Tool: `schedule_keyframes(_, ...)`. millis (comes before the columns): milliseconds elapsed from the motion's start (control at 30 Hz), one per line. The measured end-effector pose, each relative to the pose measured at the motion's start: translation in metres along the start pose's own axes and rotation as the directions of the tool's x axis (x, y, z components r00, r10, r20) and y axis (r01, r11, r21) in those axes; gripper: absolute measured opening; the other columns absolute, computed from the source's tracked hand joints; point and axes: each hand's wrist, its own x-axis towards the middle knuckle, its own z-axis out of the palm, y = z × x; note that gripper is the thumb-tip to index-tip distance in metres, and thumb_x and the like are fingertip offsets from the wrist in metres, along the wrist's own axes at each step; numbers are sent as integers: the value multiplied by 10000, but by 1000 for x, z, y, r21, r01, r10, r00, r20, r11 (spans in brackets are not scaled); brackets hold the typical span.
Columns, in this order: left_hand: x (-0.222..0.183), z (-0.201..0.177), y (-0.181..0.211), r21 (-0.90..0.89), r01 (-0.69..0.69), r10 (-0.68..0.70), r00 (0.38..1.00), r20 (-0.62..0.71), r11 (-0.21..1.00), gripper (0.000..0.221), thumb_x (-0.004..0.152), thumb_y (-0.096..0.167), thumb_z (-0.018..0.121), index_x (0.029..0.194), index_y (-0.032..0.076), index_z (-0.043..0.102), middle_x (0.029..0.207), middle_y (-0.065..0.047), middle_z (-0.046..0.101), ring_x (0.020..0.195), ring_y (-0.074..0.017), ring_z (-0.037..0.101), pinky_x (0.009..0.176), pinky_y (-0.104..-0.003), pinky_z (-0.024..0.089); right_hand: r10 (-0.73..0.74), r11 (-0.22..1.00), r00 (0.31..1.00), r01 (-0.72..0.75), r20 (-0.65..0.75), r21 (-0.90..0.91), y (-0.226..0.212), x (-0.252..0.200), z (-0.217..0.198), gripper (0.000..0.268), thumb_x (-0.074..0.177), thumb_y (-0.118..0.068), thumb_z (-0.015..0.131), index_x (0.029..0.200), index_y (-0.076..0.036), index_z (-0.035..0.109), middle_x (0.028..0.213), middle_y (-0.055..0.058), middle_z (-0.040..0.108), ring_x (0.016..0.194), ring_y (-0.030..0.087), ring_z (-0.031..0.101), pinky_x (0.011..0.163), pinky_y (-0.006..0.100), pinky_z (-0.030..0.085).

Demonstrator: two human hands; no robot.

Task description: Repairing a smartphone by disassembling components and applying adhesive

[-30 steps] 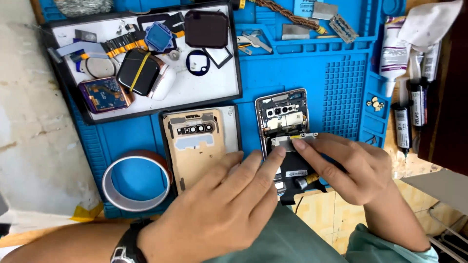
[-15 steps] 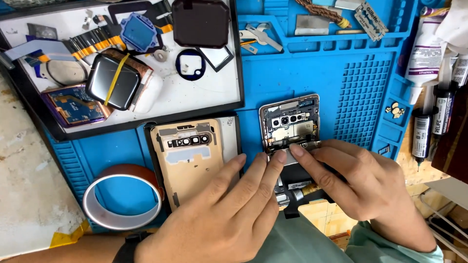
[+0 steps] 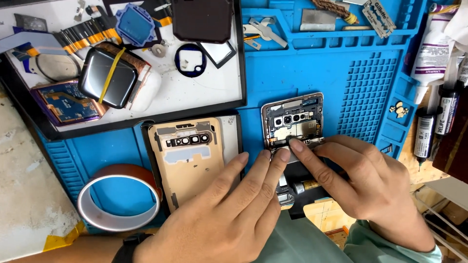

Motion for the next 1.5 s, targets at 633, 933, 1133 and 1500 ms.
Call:
schedule_keyframes(633,2,-1,-1,-63,24,-21,998,53,998,301,1001,235,382,953,122,658,1292,-161,599,1177,-240,577,1001,-357,435,19,1000,999,-19,28,19,-3,7,-6,291,963,-116,610,1252,-125,644,1020,92,534,886,251,594,625,358,527)
schedule_keyframes(933,2,-1,-1,-40,25,-21,996,90,999,319,1005,280,359,980,147,648,1308,-134,593,1193,-218,559,1011,-337,424,-19,999,1000,19,4,-39,-4,9,-5,269,961,-118,619,1223,-112,675,972,100,542,832,245,603,626,358,528)
schedule_keyframes(1133,3,-1,-2,-56,27,-23,997,69,998,310,1006,248,368,980,132,654,1290,-136,605,1180,-221,576,993,-336,445,-22,1000,1000,22,-11,-14,-3,11,-6,259,959,-111,609,1205,-82,686,954,107,543,821,250,597,627,349,526)
schedule_keyframes(1500,2,0,-1,-71,49,-44,996,76,996,315,1001,246,360,953,133,650,1300,-142,602,1190,-222,570,1015,-349,427,-59,997,997,57,-40,-45,-2,18,-9,241,959,-69,614,1172,-91,724,932,87,570,796,223,622,661,310,507)
